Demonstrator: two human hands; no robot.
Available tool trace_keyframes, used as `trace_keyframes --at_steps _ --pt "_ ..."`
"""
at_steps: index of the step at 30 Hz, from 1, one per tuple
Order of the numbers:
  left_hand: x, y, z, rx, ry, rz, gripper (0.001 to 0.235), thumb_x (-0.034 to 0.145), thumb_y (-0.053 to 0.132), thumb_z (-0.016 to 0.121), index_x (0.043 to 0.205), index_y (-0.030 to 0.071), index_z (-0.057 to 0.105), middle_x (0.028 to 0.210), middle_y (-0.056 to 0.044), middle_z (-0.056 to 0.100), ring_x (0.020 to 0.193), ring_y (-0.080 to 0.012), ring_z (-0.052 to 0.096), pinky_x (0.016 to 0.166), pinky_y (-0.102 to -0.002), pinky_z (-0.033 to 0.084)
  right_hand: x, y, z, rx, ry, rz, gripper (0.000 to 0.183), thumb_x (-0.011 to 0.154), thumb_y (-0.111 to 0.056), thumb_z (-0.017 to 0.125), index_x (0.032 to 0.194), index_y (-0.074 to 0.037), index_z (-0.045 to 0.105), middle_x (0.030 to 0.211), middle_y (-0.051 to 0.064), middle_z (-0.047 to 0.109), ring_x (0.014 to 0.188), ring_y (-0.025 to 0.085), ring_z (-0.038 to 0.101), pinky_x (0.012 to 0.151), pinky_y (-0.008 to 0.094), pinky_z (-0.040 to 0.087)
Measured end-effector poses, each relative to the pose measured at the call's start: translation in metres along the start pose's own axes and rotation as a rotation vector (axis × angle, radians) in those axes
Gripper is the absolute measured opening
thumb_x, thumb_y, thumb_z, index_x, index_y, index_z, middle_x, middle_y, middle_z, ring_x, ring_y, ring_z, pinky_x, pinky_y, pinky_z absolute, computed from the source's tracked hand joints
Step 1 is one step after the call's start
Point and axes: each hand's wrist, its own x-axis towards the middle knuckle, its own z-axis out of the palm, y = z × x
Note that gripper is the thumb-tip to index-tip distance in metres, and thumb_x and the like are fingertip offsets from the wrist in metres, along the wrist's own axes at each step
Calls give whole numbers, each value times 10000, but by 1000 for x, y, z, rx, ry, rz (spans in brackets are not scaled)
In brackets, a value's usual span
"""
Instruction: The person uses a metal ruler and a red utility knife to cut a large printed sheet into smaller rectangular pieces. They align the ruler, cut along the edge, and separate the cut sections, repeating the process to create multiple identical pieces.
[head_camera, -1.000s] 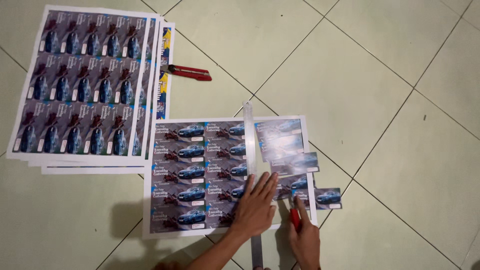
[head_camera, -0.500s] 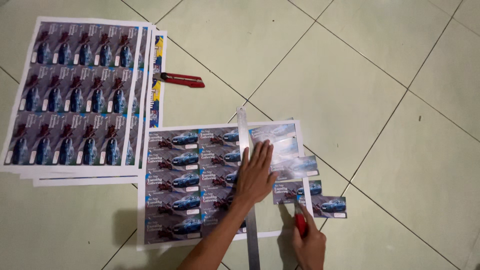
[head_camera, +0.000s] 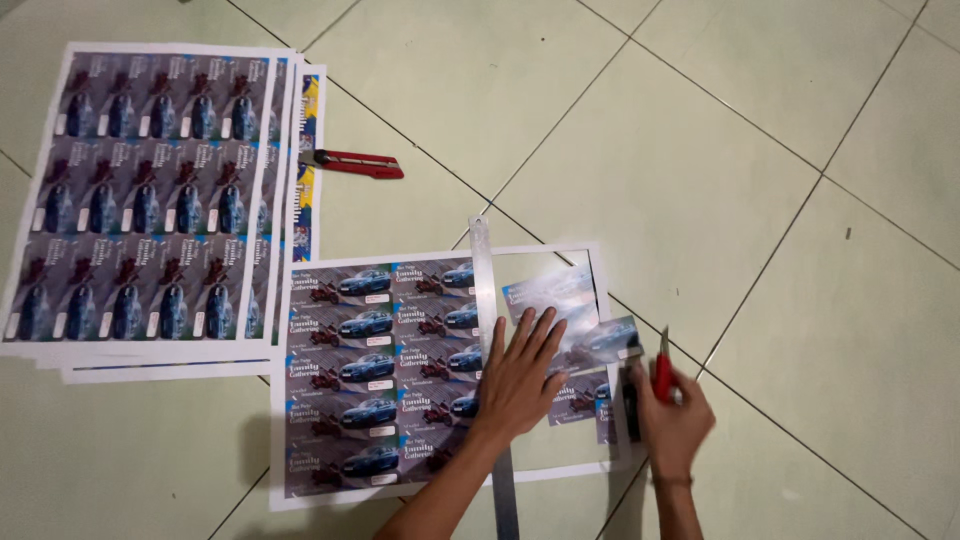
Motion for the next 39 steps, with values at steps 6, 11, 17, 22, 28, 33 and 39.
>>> trace_keyframes --at_steps 6,11,17,22,28,33,39 --pt "2 3 -11 -15 26 -1 712 1024 438 505 1641 144 305 1717 -57 273 1577 -297 243 1280 -568 105 24 -36 22 -102 -11 62 481 688 -418 917 979 -49 810 785 39 739 737 153 639 769 311 523" --pt "1 3 -9 0 13 -16 710 1050 473 428 1654 141 262 1724 -62 246 1590 -284 203 1289 -552 66 19 -41 22 -46 -64 75 345 751 -271 875 968 -19 785 844 65 731 785 178 612 767 330 519" --pt "1 3 -11 -43 12 -7 696 1042 451 446 1646 143 290 1717 -67 269 1587 -289 212 1285 -560 74 5 -63 2 125 -76 58 172 825 -142 821 927 -13 771 857 85 739 773 174 632 708 298 545" --pt "0 4 -8 -24 21 -8 697 1033 449 453 1641 146 296 1717 -57 268 1588 -282 207 1287 -558 75 16 -53 14 -51 -72 26 564 729 -340 899 1163 -10 756 993 116 793 899 200 738 909 354 595" --pt "0 3 -7 -93 28 -5 633 1058 400 440 1614 110 351 1698 -61 308 1580 -280 220 1281 -558 95 15 -30 40 -228 52 -143 534 564 -500 976 843 -89 782 761 45 716 682 195 638 671 355 484" --pt "0 1 -5 -229 115 -63 593 998 313 628 1524 73 496 1578 -89 501 1479 -259 417 1258 -512 203 15 -32 41 -212 -79 70 574 653 -482 926 1017 -66 770 875 81 744 795 233 652 727 387 517" --pt "31 -21 -7 -168 22 -217 1099 700 559 960 1565 185 395 1698 -113 242 1532 -354 240 1234 -624 112 17 -44 35 -68 -95 168 319 727 -312 882 901 -58 801 756 59 729 732 162 592 704 337 486"
